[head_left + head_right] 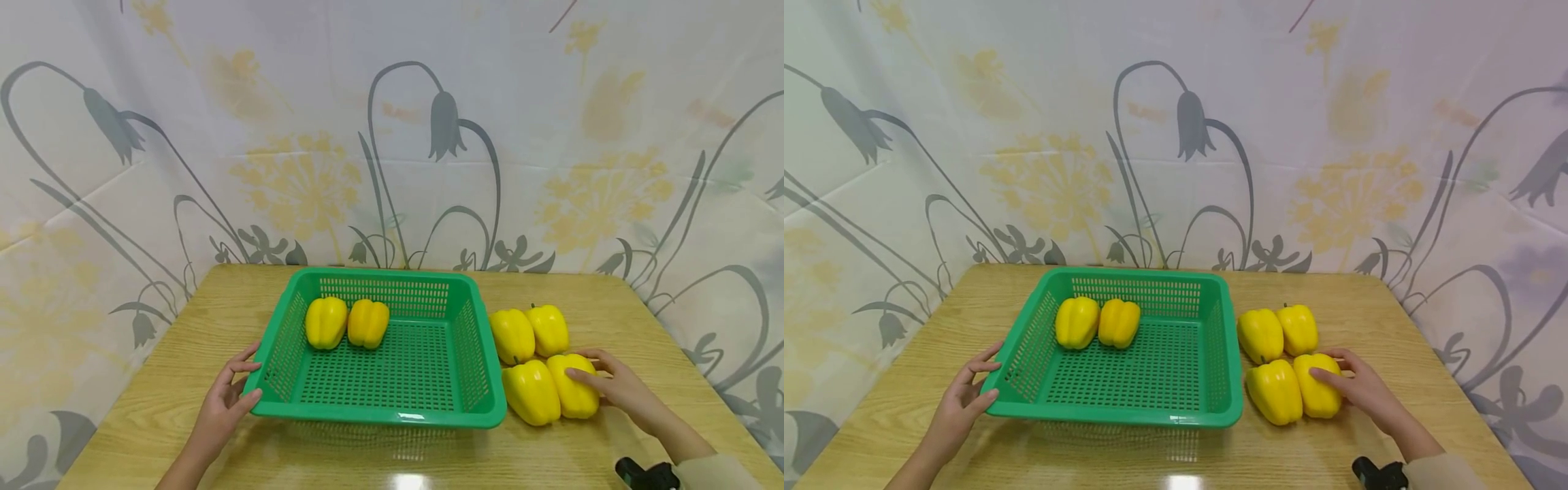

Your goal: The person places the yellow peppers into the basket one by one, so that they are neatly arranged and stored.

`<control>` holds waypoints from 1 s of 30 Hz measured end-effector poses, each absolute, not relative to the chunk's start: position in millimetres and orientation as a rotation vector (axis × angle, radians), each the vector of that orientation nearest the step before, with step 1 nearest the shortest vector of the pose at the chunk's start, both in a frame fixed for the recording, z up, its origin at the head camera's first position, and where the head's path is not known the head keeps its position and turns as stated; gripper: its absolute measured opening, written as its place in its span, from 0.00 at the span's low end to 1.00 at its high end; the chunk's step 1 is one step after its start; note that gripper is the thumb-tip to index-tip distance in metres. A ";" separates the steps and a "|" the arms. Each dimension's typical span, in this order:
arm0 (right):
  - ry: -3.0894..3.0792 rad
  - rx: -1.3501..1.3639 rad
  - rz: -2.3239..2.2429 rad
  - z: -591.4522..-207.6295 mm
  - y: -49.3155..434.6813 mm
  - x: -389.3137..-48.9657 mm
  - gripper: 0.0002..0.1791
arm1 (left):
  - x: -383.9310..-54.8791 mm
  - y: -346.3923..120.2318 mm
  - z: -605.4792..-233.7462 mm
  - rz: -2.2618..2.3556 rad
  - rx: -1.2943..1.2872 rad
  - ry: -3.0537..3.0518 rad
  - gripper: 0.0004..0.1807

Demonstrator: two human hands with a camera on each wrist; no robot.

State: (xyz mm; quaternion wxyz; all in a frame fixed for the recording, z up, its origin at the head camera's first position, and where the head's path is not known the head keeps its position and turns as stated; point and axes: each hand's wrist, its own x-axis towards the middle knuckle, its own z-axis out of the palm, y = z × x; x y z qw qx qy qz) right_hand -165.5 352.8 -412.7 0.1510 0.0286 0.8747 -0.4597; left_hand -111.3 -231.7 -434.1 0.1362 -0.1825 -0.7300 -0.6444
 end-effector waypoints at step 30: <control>2.685 -0.134 -1.524 -344.8 345.7 -180.9 0.27 | -111.4 -231.3 -433.9 -1.862 -0.542 -2.104 0.16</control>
